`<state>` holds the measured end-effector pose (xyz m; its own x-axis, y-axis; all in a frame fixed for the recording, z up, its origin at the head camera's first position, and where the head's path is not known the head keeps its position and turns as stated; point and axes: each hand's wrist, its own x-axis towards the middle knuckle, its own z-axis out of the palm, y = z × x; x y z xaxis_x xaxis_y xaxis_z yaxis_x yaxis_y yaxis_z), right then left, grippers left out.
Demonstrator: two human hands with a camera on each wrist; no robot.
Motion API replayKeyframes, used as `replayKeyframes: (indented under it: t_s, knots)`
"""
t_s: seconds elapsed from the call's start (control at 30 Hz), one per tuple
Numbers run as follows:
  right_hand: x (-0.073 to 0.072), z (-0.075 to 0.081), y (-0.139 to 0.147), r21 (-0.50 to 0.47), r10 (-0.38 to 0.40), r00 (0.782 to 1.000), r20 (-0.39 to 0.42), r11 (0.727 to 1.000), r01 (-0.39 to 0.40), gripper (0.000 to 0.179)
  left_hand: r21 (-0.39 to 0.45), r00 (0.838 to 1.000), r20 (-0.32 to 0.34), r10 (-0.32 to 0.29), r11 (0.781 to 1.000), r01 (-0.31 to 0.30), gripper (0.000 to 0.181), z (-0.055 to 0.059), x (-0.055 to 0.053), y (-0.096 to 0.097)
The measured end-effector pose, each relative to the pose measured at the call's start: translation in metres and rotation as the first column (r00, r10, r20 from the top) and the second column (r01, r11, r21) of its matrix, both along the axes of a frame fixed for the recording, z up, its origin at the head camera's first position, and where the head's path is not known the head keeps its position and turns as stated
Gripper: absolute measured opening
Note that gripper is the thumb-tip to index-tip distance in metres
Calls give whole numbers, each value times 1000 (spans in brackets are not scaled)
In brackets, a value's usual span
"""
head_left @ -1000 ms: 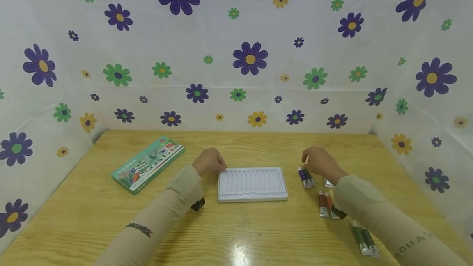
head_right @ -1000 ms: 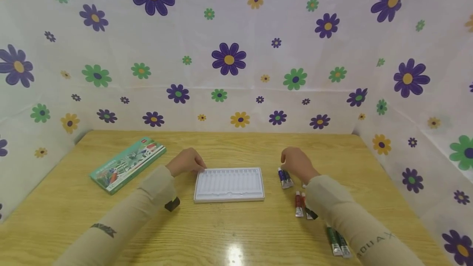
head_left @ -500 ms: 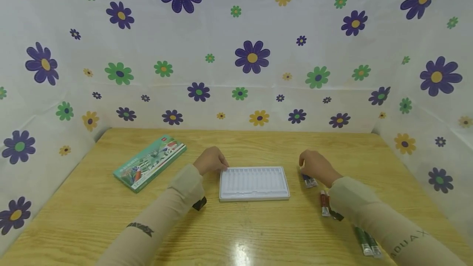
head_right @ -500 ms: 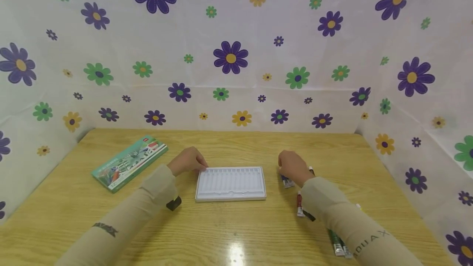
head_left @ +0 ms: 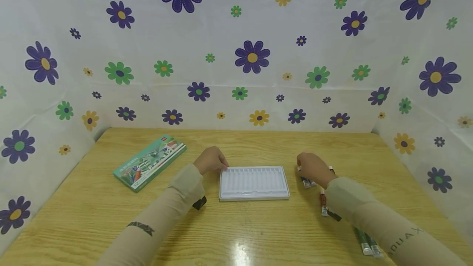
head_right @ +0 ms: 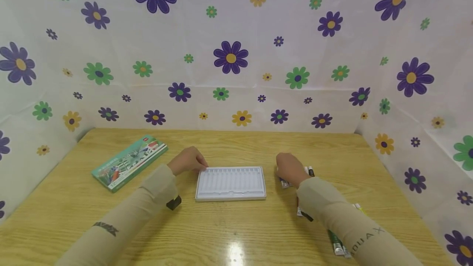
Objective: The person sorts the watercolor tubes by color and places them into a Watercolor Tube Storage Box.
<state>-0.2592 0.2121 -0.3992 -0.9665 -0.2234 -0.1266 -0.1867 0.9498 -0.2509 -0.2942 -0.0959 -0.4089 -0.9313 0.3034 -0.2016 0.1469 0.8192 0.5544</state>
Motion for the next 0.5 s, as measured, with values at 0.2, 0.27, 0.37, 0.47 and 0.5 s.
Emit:
replayKeyframes:
  t_s: [0.2, 0.27, 0.37, 0.47, 0.5]
  knots:
    - [3, 0, -5, 35, 29, 1000, -10, 999, -29, 14, -1, 1000, 7, 5, 1000, -5, 6, 0, 0, -1]
    - [3, 0, -6, 40, 35, 999, -15, 999, -35, 13, 0, 1000, 9, 7, 1000, -7, 6, -1, -1, -1]
    - [4, -1, -8, 27, 35, 999, -20, 999, -35, 10, -1, 1000, 9, 11, 1000, -11, 6, -2, -2, -1]
    - [5, -2, -9, 6, 33, 999, -22, 999, -33, 7, -4, 1000, 6, 16, 1000, -16, 6, -3, -2, -1]
    - [5, -2, -10, 1, 26, 999, -20, 1000, -26, 7, -3, 1000, 7, 19, 1000, -19, 6, -3, -3, -1]
